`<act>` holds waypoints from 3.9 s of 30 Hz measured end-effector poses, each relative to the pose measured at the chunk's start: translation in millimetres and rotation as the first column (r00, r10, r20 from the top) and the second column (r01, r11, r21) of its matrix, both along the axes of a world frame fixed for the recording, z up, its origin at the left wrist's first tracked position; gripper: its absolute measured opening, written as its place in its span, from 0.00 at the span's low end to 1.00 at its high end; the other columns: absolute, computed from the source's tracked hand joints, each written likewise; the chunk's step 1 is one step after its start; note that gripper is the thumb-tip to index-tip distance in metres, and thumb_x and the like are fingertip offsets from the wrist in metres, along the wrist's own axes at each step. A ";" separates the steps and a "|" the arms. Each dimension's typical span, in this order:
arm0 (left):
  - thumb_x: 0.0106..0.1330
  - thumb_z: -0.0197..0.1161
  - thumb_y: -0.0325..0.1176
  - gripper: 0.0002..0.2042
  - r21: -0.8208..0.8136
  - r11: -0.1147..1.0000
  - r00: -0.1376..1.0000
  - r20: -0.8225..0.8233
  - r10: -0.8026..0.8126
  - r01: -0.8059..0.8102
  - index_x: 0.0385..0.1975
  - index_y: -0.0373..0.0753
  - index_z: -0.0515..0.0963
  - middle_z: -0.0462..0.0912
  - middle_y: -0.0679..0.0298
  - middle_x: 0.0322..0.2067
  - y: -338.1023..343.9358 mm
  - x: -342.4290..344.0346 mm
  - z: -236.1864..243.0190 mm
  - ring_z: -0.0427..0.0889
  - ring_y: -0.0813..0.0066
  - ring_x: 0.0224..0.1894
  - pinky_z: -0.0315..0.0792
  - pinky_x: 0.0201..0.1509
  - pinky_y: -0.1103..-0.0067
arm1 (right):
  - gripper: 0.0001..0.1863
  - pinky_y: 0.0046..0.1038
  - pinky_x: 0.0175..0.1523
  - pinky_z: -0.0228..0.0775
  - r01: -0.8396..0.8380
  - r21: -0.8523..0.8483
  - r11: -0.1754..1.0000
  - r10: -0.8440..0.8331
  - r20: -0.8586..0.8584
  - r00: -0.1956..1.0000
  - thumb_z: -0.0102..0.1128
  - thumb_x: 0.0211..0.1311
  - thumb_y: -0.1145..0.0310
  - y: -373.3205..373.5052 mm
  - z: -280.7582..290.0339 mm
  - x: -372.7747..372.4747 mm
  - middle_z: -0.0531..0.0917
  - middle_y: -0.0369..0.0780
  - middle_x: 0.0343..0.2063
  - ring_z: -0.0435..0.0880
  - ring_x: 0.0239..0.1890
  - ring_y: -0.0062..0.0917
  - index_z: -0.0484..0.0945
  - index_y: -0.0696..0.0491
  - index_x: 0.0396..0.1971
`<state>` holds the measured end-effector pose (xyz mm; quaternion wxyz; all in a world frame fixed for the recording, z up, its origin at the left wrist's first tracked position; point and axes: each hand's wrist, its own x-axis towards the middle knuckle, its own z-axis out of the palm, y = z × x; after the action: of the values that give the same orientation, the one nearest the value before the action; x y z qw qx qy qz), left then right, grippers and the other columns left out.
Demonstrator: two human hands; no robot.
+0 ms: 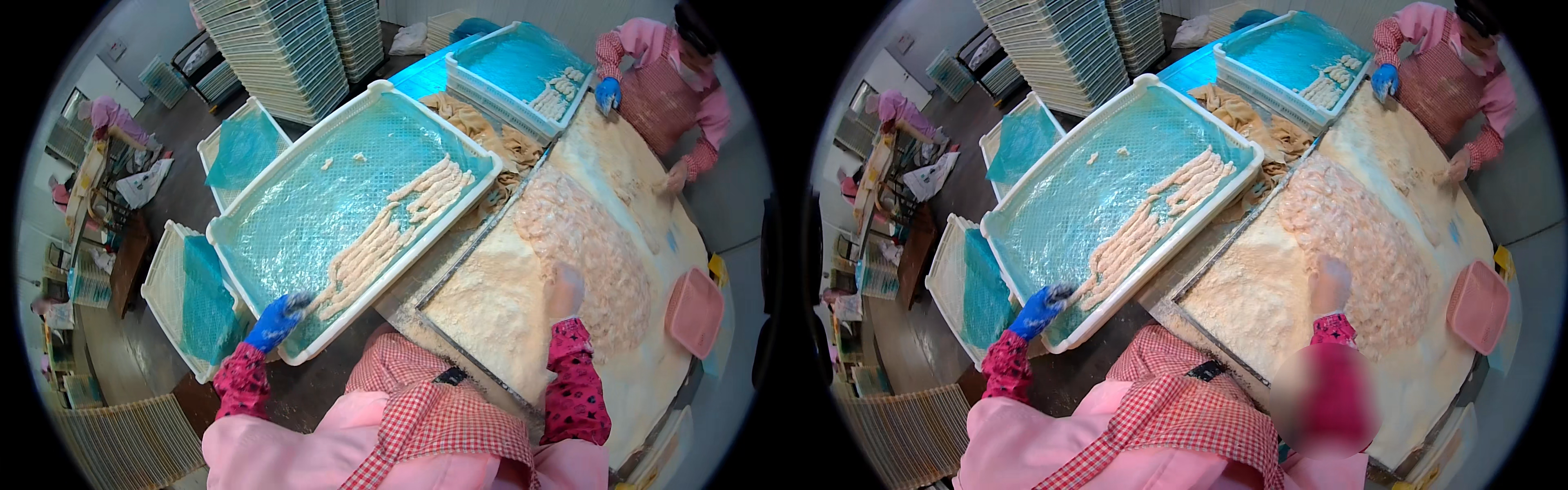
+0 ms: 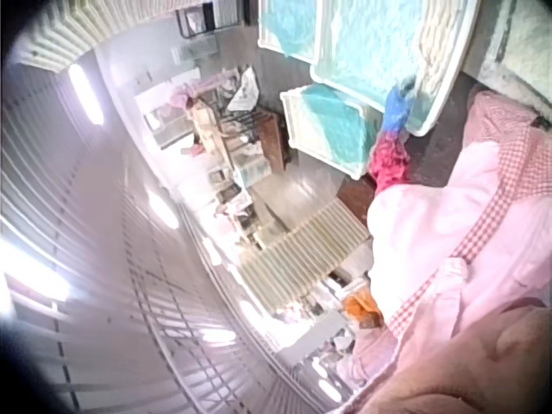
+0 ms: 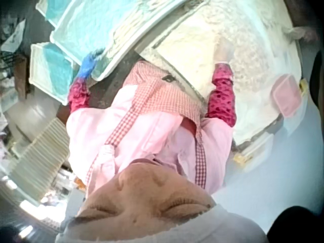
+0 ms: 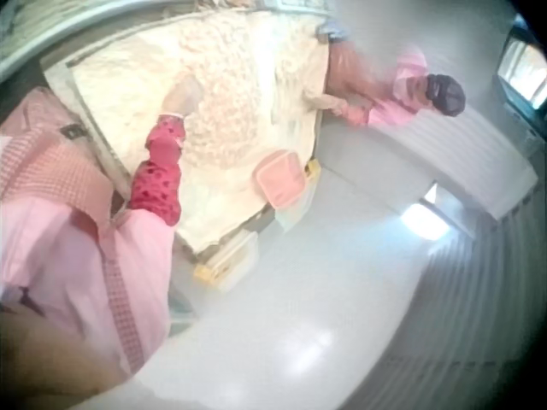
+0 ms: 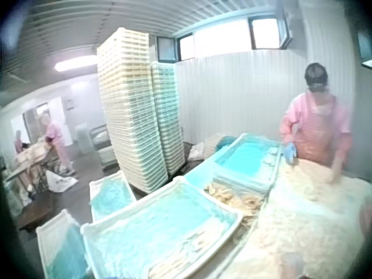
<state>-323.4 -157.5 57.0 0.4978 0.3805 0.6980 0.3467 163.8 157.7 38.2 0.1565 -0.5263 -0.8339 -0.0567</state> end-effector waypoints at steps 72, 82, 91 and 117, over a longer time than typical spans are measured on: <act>0.70 0.37 0.40 0.23 0.503 0.428 0.267 0.823 -0.501 -0.750 0.63 0.39 0.53 0.57 0.61 0.62 160.0 492.2 14.6 0.59 0.74 0.61 0.52 0.65 0.78 | 0.23 0.44 0.67 0.36 -0.154 -0.016 0.988 0.112 -0.613 0.782 0.32 0.65 0.56 -154.0 48.3 17.3 0.59 0.48 0.61 0.52 0.65 0.45 0.66 0.48 0.56; 0.69 0.38 0.46 0.22 0.182 0.875 0.334 0.942 -0.025 -0.448 0.52 0.35 0.66 0.74 0.57 0.43 188.2 387.6 -31.5 0.74 0.73 0.40 0.69 0.43 0.79 | 0.29 0.39 0.64 0.46 -0.196 -0.117 0.974 0.078 -0.637 0.767 0.46 0.61 0.55 -130.9 51.7 -9.9 0.65 0.50 0.57 0.60 0.60 0.42 0.61 0.57 0.57; 0.67 0.48 0.47 0.18 0.278 0.622 0.568 0.752 0.333 -0.732 0.47 0.40 0.67 0.72 0.65 0.32 133.3 128.3 16.7 0.72 0.74 0.32 0.69 0.36 0.77 | 0.12 0.37 0.39 0.66 0.177 0.015 0.984 -0.177 0.020 0.984 0.59 0.44 0.71 -32.7 15.8 48.3 0.76 0.40 0.29 0.74 0.36 0.35 0.73 0.51 0.32; 0.61 0.52 0.47 0.25 0.285 0.703 0.697 -0.592 -0.406 0.652 0.53 0.37 0.66 0.72 0.49 0.49 193.3 324.8 -57.4 0.70 0.54 0.51 0.65 0.53 0.65 | 0.19 0.29 0.47 0.68 0.152 -0.531 0.834 -0.502 -0.615 0.608 0.53 0.53 0.71 -166.5 -27.5 91.1 0.76 0.45 0.40 0.77 0.41 0.33 0.68 0.55 0.46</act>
<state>1.4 35.8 -0.4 0.2769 0.7545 0.5466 0.2349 254.9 -8.8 10.7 0.3446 -0.6713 -0.5759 0.3146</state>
